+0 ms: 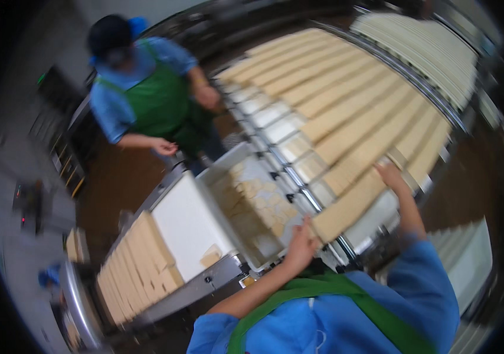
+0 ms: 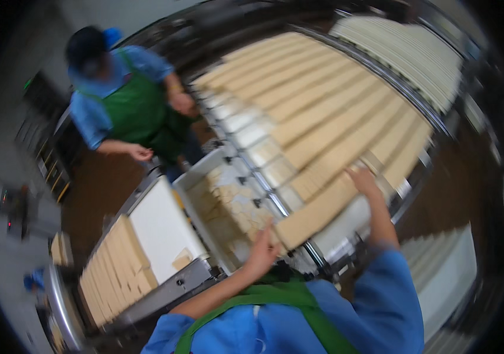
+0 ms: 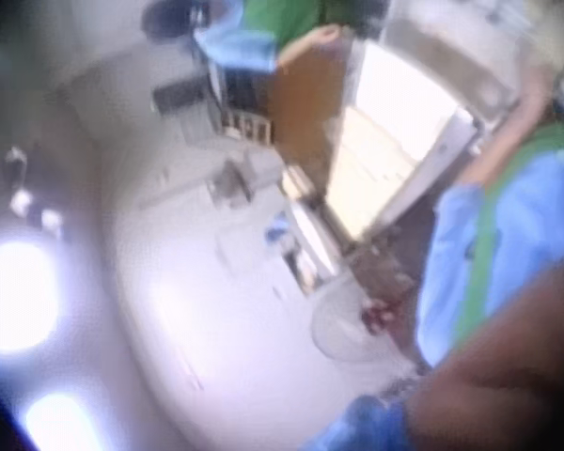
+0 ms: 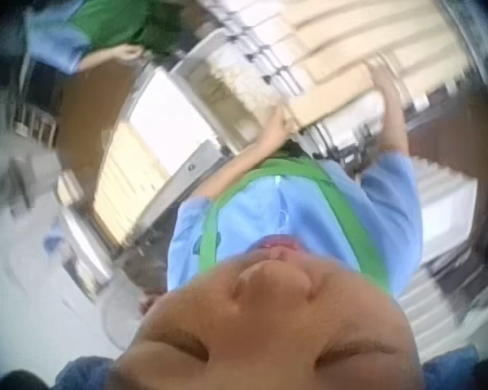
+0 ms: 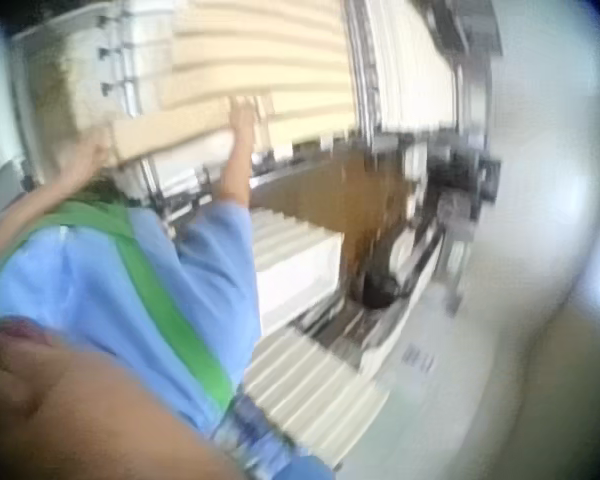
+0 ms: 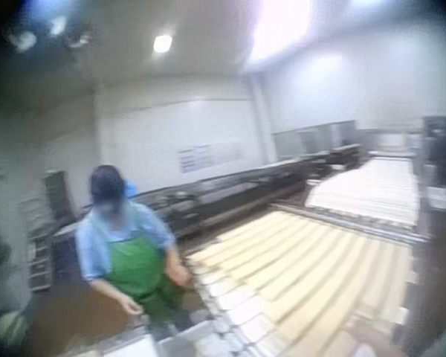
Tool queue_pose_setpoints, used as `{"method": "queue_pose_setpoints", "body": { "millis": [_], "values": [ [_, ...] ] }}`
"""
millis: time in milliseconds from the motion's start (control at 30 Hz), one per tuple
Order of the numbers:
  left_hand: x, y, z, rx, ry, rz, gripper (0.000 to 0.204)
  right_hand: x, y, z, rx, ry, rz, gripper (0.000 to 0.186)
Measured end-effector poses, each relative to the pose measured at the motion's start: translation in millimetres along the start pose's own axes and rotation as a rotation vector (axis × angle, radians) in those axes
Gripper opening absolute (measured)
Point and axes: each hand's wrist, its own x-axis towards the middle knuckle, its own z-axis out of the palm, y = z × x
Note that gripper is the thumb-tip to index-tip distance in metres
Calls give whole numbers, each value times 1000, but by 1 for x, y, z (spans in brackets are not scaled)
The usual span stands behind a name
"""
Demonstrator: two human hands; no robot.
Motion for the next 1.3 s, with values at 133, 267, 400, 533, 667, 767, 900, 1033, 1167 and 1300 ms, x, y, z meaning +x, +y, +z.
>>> {"method": "queue_pose_setpoints", "body": {
  "millis": [133,267,400,533,667,767,900,1033,1167,1300],
  "values": [
    [31,-10,44,-49,76,124,75,-1,9,-18,305,521,292,52],
    [55,-31,72,-286,-88,3,77,23,23,5,-76,299,486,75],
    [58,-50,69,-271,42,113,76,27,40,12,-78,332,460,78],
    [41,-76,7,-436,385,-71,67,30,-47,-39,-18,43,493,80],
    [7,-120,-53,-162,779,-189,54,26,-113,-11,88,207,153,73],
    [-50,-167,-88,-290,900,-258,43,18,-208,25,248,419,-382,76],
    [-121,-191,-117,-311,1096,-357,33,-10,-305,19,258,275,-506,71],
    [-179,-223,-126,-534,1270,-392,30,-12,-319,28,5,281,-426,65],
    [-220,-238,-149,-486,1499,-443,26,-13,-325,21,-43,206,-400,63],
    [-251,-267,-176,-417,1604,-459,26,-11,-328,18,-39,205,-406,60]
  ]
}}
